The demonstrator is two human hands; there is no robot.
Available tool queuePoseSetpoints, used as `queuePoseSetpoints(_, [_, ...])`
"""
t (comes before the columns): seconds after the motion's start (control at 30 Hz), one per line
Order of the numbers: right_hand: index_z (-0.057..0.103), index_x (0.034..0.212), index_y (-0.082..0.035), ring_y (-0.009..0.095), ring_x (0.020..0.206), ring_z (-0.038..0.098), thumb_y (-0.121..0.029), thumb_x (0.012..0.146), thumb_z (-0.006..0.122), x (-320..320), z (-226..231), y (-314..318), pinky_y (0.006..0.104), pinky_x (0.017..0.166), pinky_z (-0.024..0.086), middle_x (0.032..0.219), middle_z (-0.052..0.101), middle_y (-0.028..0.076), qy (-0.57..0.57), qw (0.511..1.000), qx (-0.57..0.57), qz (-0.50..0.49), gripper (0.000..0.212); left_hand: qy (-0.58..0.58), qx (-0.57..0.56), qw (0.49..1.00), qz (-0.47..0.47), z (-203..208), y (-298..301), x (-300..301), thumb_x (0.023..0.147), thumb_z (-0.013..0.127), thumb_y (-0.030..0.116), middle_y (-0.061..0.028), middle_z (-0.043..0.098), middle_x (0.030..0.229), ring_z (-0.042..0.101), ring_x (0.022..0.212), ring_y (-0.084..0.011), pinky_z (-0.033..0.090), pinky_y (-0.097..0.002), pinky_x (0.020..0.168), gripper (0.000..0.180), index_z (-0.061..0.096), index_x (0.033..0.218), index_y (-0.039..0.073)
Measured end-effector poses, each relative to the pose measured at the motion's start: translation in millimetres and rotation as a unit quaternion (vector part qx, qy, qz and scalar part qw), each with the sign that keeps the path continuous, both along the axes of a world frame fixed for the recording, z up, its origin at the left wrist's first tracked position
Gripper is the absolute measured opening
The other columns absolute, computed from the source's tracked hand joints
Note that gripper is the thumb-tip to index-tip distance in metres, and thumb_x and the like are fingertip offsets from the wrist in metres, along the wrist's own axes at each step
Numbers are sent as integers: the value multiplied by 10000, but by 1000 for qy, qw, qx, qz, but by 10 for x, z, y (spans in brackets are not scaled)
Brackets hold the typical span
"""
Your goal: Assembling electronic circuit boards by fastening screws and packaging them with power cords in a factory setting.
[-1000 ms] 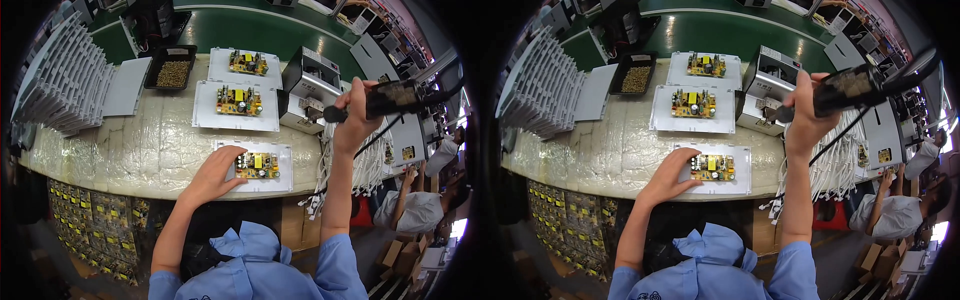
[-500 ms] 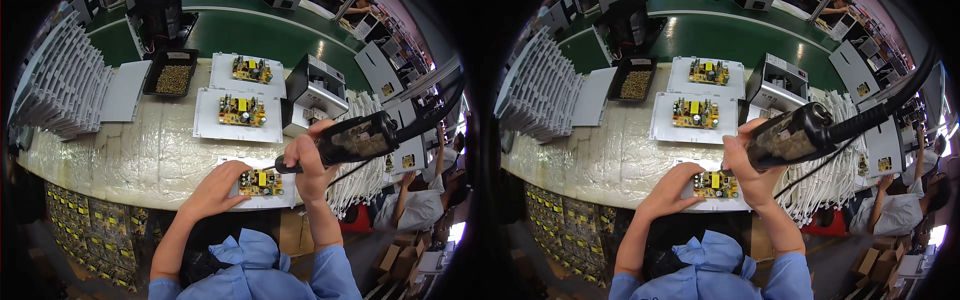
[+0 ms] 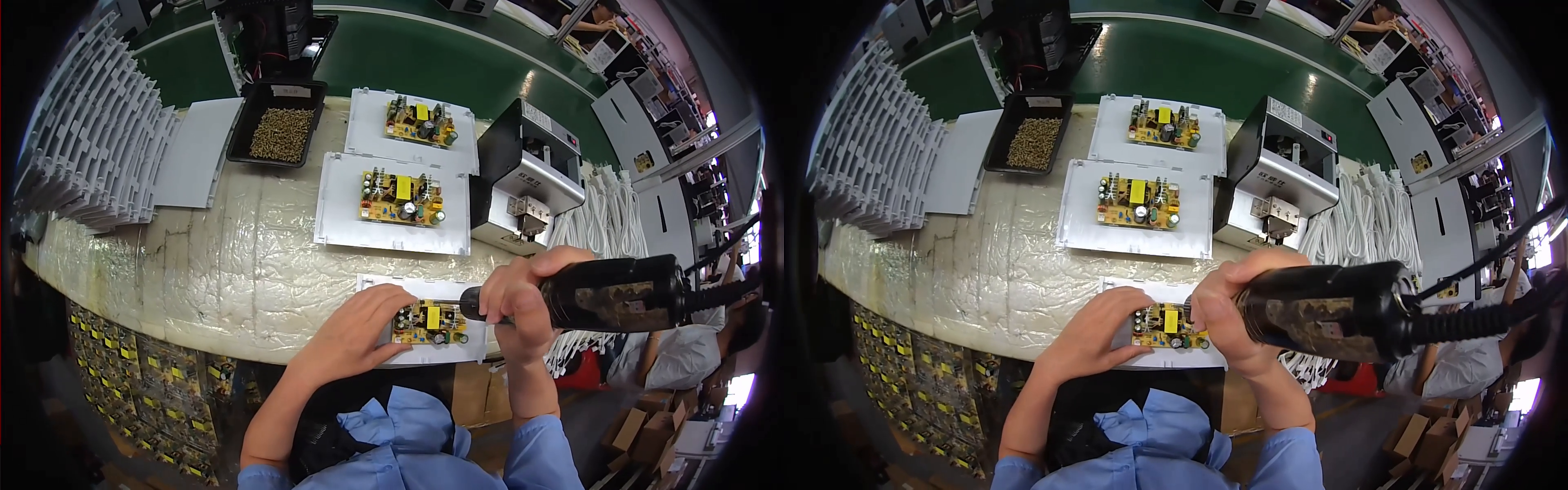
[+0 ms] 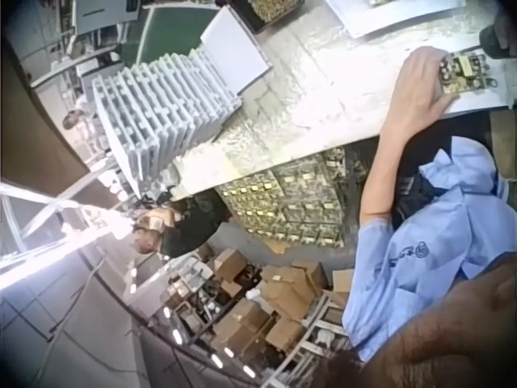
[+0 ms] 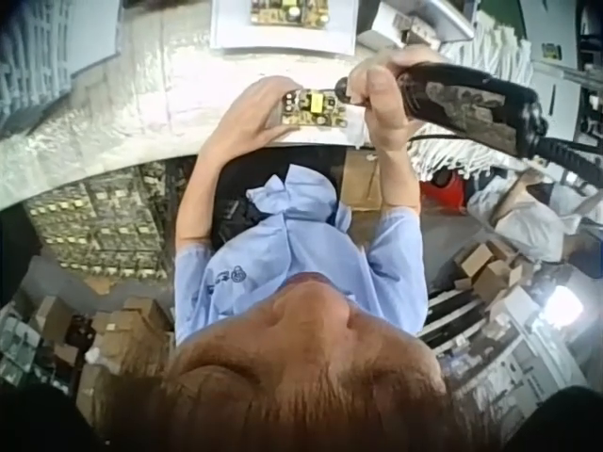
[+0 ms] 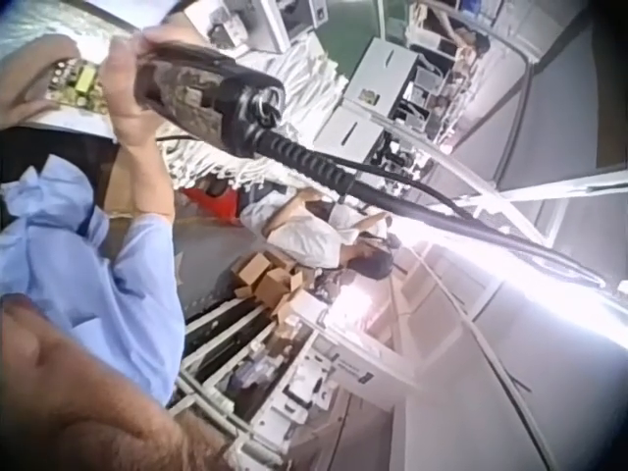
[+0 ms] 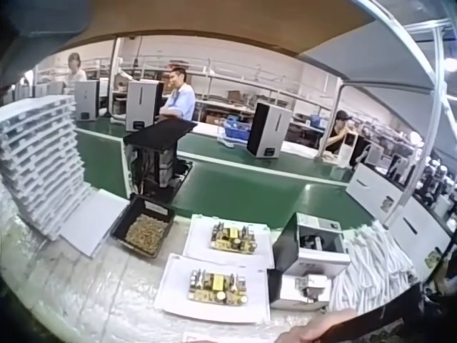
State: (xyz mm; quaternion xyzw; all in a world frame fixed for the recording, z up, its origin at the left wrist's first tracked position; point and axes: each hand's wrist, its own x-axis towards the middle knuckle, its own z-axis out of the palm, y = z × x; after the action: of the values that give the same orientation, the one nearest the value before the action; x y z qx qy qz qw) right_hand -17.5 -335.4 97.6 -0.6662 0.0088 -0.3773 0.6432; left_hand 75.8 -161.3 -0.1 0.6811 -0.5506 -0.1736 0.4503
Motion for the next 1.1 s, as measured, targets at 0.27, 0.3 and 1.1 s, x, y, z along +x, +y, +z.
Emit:
queuePoseSetpoints(0.27, [383, 1038, -89, 136, 409, 442, -128, 856, 673, 18, -40, -39, 298, 418, 442, 561, 425, 15, 4, 1000, 5, 11, 345, 4, 10, 1000, -5, 17, -13, 26, 776, 771, 187, -166, 531, 1273, 498, 1218, -358, 401, -444, 1045, 622, 476, 1304, 40])
queuePoseSetpoints(0.3, [385, 1033, -92, 139, 413, 459, -120, 855, 692, 15, -57, -79, 303, 416, 446, 563, 440, 17, 1, 999, -12, 42, 356, -1, 8, 1000, -9, 27, -9, 27, 796, 748, 184, -170, 525, 1262, 495, 1210, -362, 405, -440, 1037, 603, 463, 1304, 28])
queuePoseSetpoints(1.1, [540, 1253, -19, 136, 968, 560, -270, 723, 845, 92, 123, -165, 288, 879, 459, 1066, 628, 62, 197, 948, -12, 249, 661, -9, 20, 999, 41, -90, 22, -66, 704, 839, 193, -186, 547, 1270, 519, 1175, -380, 414, -418, 1005, 692, 515, 1284, 4])
